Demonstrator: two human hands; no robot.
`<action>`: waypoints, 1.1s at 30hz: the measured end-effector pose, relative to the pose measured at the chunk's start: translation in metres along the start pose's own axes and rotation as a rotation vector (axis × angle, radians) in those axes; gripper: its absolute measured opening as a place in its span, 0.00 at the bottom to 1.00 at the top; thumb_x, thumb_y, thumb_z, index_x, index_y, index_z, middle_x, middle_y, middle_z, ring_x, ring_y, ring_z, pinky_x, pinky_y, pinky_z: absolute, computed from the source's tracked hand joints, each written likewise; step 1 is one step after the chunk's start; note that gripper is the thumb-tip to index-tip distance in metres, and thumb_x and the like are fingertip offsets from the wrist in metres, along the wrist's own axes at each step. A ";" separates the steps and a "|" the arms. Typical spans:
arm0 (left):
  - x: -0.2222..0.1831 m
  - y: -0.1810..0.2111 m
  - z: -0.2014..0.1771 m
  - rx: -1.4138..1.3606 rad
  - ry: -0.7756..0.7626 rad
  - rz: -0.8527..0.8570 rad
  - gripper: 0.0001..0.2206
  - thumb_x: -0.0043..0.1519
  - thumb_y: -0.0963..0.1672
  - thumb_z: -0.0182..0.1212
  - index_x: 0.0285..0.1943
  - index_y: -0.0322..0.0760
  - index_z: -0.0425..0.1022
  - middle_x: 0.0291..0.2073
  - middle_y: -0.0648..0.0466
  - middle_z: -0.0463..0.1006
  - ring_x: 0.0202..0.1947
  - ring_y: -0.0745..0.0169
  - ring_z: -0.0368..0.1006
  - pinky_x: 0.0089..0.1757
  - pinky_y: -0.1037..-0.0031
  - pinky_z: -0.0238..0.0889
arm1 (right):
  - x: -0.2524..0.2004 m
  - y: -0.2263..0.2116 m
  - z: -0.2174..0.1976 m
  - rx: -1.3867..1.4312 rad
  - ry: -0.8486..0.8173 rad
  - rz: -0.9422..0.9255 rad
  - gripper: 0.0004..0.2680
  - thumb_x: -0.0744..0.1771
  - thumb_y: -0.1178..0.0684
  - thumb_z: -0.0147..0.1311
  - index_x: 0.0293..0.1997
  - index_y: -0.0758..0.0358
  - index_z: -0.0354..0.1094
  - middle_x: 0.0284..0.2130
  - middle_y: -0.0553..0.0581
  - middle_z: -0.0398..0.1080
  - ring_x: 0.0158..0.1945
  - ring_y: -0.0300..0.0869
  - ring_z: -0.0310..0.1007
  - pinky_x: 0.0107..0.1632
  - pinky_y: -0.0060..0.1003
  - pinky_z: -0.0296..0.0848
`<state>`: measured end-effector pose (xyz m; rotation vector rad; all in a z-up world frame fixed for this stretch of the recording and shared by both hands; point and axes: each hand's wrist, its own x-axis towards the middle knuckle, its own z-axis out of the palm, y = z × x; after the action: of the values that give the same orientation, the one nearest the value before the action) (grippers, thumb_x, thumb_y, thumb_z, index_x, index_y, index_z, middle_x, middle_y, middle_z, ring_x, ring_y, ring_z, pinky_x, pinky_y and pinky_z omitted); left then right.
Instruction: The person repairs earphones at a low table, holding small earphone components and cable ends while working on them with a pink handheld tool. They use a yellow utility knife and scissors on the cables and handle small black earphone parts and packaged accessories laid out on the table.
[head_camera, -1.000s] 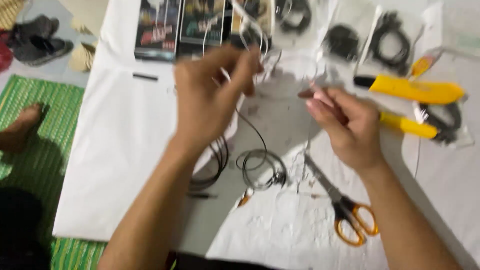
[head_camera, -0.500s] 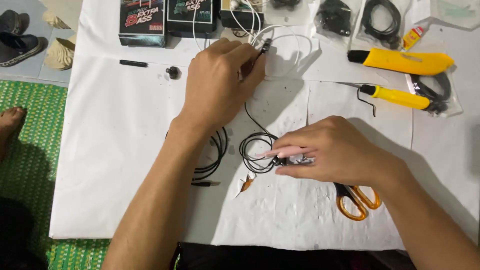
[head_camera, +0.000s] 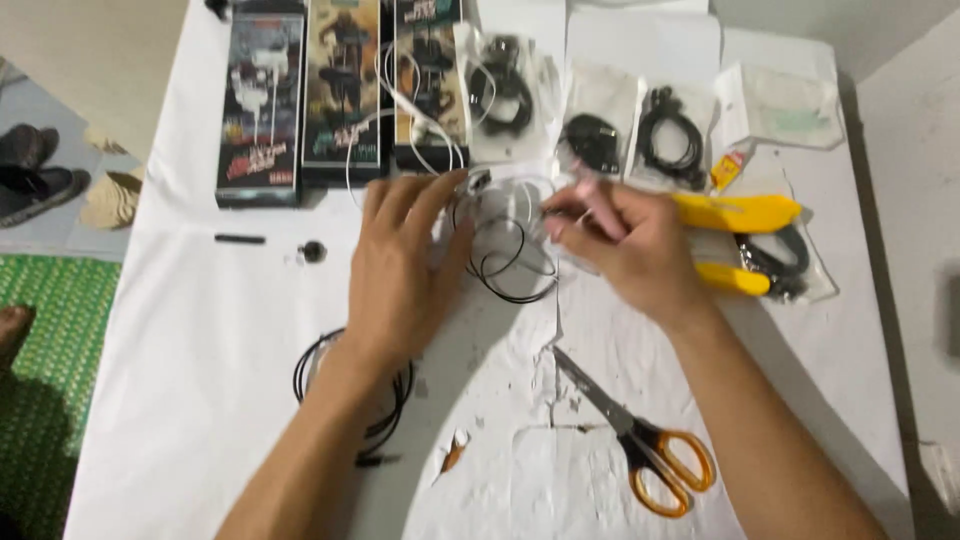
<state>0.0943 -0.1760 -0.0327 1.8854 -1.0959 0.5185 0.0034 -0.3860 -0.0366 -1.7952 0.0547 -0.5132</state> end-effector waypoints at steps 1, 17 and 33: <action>-0.001 0.005 0.001 0.048 0.021 -0.006 0.17 0.62 0.36 0.64 0.61 0.31 0.74 0.43 0.42 0.72 0.43 0.41 0.67 0.47 0.56 0.66 | -0.004 0.005 -0.001 -0.023 -0.015 0.008 0.05 0.65 0.58 0.65 0.33 0.63 0.72 0.30 0.53 0.77 0.31 0.30 0.69 0.36 0.24 0.67; -0.006 0.026 0.013 -0.319 -0.030 -0.132 0.03 0.65 0.40 0.65 0.42 0.35 0.82 0.23 0.54 0.81 0.29 0.56 0.76 0.38 0.68 0.66 | -0.013 -0.006 0.010 0.120 -0.039 -0.048 0.06 0.69 0.60 0.58 0.37 0.73 0.76 0.19 0.57 0.70 0.27 0.33 0.65 0.39 0.28 0.72; -0.006 0.034 0.010 -0.530 -0.069 -0.259 0.04 0.66 0.41 0.62 0.41 0.34 0.82 0.22 0.52 0.81 0.27 0.59 0.75 0.38 0.71 0.67 | -0.009 -0.001 0.002 0.250 -0.058 0.196 0.09 0.69 0.54 0.55 0.36 0.72 0.73 0.10 0.47 0.53 0.15 0.23 0.43 0.21 0.20 0.50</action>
<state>0.0612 -0.1896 -0.0265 1.5459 -0.9026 0.0069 -0.0046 -0.3811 -0.0385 -1.5398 0.1199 -0.3126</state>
